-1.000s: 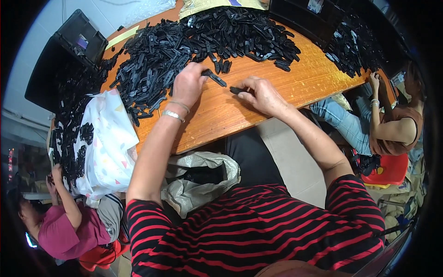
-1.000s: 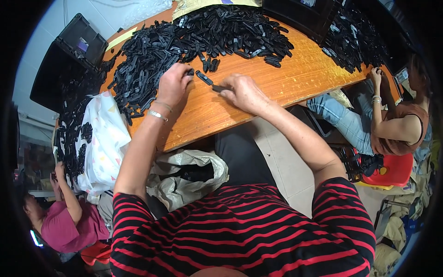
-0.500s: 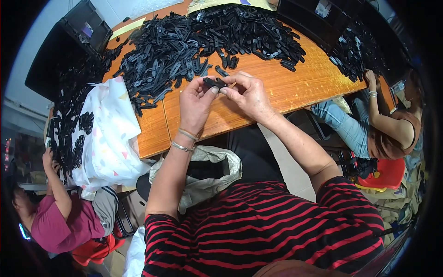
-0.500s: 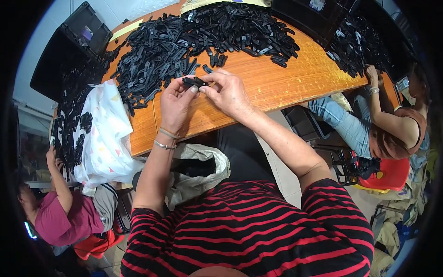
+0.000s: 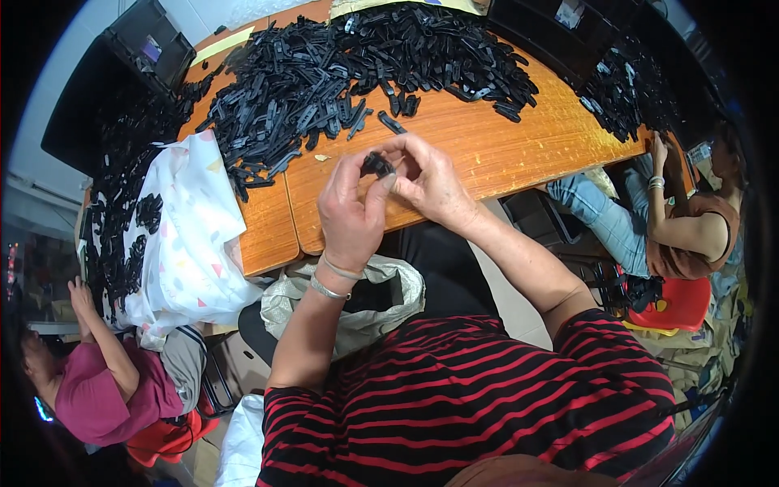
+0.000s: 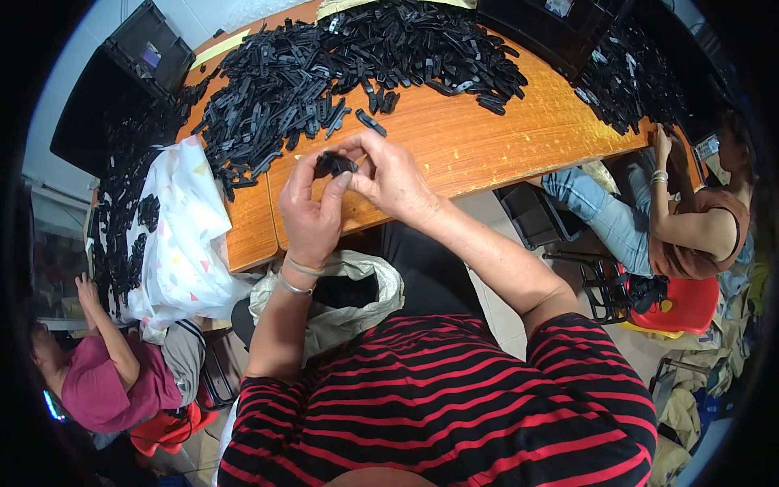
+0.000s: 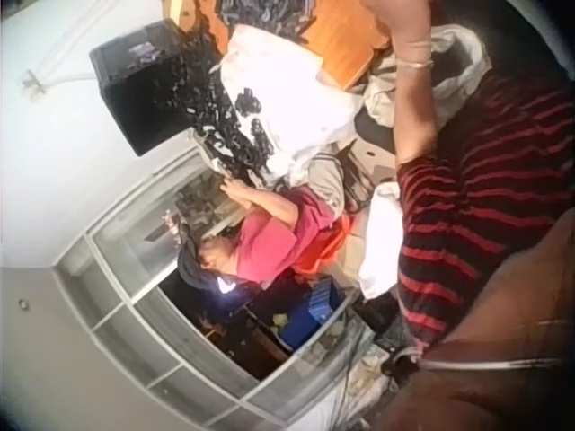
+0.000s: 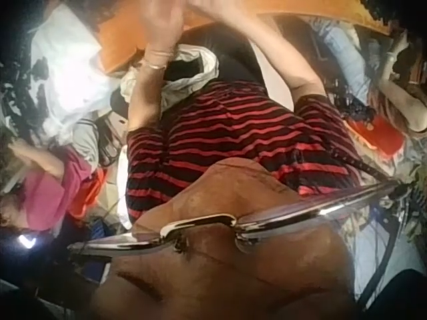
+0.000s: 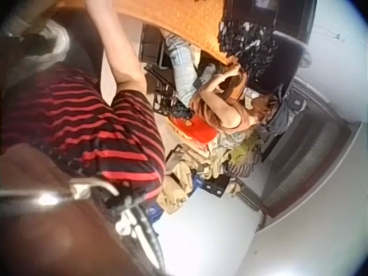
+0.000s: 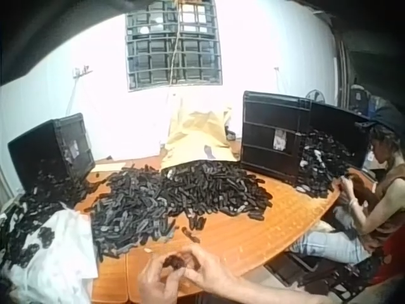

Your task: Sorting and inspecting small black plastic hardware components on a table and placing them into a collection bag.

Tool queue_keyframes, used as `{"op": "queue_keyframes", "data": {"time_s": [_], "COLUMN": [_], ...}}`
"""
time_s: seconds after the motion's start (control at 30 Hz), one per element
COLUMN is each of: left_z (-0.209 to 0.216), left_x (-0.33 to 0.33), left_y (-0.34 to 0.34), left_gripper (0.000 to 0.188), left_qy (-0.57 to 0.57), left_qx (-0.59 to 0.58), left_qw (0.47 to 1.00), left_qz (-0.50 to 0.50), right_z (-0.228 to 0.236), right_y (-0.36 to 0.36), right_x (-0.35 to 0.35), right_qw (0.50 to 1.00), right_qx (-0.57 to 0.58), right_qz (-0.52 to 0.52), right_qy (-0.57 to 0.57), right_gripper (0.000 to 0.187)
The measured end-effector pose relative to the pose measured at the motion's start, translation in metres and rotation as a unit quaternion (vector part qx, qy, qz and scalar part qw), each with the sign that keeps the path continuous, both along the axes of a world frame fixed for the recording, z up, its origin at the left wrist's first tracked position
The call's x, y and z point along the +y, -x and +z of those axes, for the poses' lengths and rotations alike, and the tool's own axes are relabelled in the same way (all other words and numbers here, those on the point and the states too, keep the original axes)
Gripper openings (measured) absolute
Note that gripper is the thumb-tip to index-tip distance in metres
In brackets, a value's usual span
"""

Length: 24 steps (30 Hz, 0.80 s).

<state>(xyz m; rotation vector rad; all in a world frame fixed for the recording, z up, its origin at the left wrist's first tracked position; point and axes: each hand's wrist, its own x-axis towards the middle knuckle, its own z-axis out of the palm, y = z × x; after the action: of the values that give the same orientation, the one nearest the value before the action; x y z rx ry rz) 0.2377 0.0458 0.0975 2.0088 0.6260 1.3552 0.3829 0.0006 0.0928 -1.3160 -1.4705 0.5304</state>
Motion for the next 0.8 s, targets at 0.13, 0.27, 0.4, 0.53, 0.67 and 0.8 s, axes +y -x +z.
{"op": "queue_keyframes", "data": {"time_s": [0.13, 0.27, 0.4, 0.53, 0.67, 0.8], "left_z": [0.001, -0.008, -0.013, -0.011, -0.010, -0.005], "left_x": [-0.006, -0.006, -0.016, -0.024, -0.028, -0.013], "left_y": [0.008, 0.015, 0.033, 0.082, 0.122, 0.086], "left_gripper": [0.023, 0.018, 0.011, 0.011, 0.011, 0.011], "left_qy": [-0.018, 0.030, 0.220, 0.273, 0.068, 0.022], "left_qx": [0.036, 0.004, -0.026, 0.158, 0.386, 0.278], "left_qw": [0.999, 0.999, 0.973, 0.946, 0.913, 0.960], "left_qz": [-0.009, -0.030, -0.061, -0.068, -0.112, 0.003], "right_z": [-0.012, -0.010, -0.008, -0.014, -0.034, -0.023], "right_y": [0.002, 0.012, 0.031, 0.030, -0.015, -0.086], "right_x": [-0.006, -0.004, -0.014, -0.026, -0.003, 0.039], "right_qw": [0.999, 0.999, 0.996, 0.970, 0.986, 0.967], "right_qx": [0.036, 0.033, 0.001, -0.066, -0.012, -0.201], "right_qz": [0.023, 0.029, 0.035, 0.203, 0.125, -0.135], "right_qy": [0.027, 0.016, 0.087, 0.119, 0.109, 0.079], "right_gripper": [0.026, 0.026, 0.033, 0.033, 0.020, 0.015]}}
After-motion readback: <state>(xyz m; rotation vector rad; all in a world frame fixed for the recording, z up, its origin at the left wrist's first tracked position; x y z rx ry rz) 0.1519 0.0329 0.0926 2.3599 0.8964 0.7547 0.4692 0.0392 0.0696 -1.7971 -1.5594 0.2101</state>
